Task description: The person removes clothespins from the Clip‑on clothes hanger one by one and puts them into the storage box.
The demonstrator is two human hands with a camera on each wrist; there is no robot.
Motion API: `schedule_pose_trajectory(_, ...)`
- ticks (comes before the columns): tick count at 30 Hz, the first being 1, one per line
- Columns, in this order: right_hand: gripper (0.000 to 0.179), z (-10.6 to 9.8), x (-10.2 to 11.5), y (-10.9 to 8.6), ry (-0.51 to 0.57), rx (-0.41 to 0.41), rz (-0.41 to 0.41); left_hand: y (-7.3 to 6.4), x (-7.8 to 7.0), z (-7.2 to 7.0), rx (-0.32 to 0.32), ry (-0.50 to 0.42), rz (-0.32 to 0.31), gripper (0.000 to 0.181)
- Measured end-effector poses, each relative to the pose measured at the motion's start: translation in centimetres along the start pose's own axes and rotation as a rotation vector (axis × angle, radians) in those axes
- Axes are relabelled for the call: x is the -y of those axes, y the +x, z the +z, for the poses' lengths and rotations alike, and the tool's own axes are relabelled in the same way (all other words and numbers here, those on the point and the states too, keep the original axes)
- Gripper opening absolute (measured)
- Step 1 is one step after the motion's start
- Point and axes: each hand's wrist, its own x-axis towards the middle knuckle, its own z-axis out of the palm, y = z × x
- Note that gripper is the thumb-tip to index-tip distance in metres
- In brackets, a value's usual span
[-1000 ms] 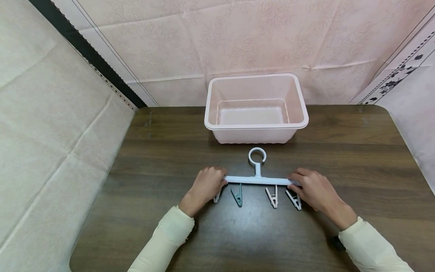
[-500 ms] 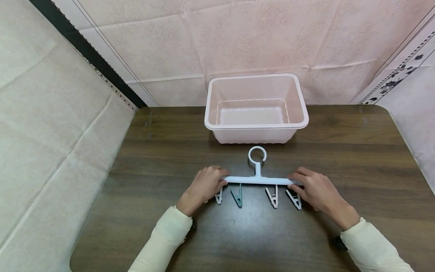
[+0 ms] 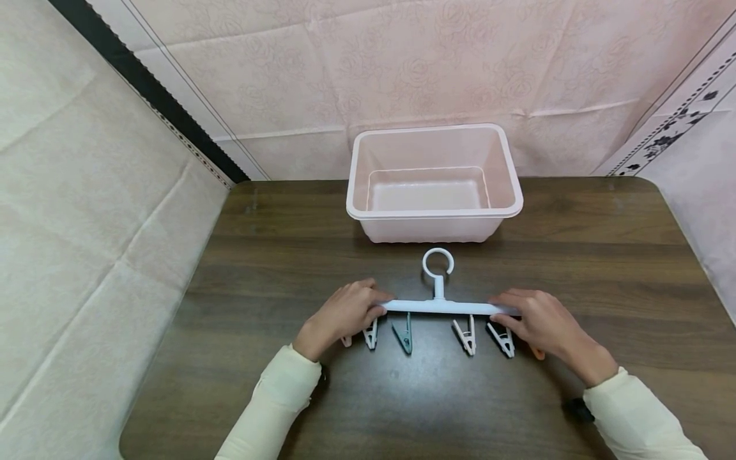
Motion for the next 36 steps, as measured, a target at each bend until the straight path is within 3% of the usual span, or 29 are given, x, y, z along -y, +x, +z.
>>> schedule_pose_trajectory(6, 0.027, -0.3, -0.1, 0.2, 0.010, -0.046, -0.046, 0.0, 0.1, -0.3, -0.003, -0.077, 0.007, 0.031)
schedule_pose_trajectory(21, 0.029, -1.4, 0.1, 0.8, 0.106, -0.110, -0.074, 0.1, 0.4, -0.9, -0.085, -0.065, 0.072, 0.029)
schedule_pose_trajectory(36, 0.026, -2.0, 0.3, 1.9, -0.021, -0.248, -0.142, 0.0, -0.1, -1.9, -0.123, -0.083, 0.073, 0.031)
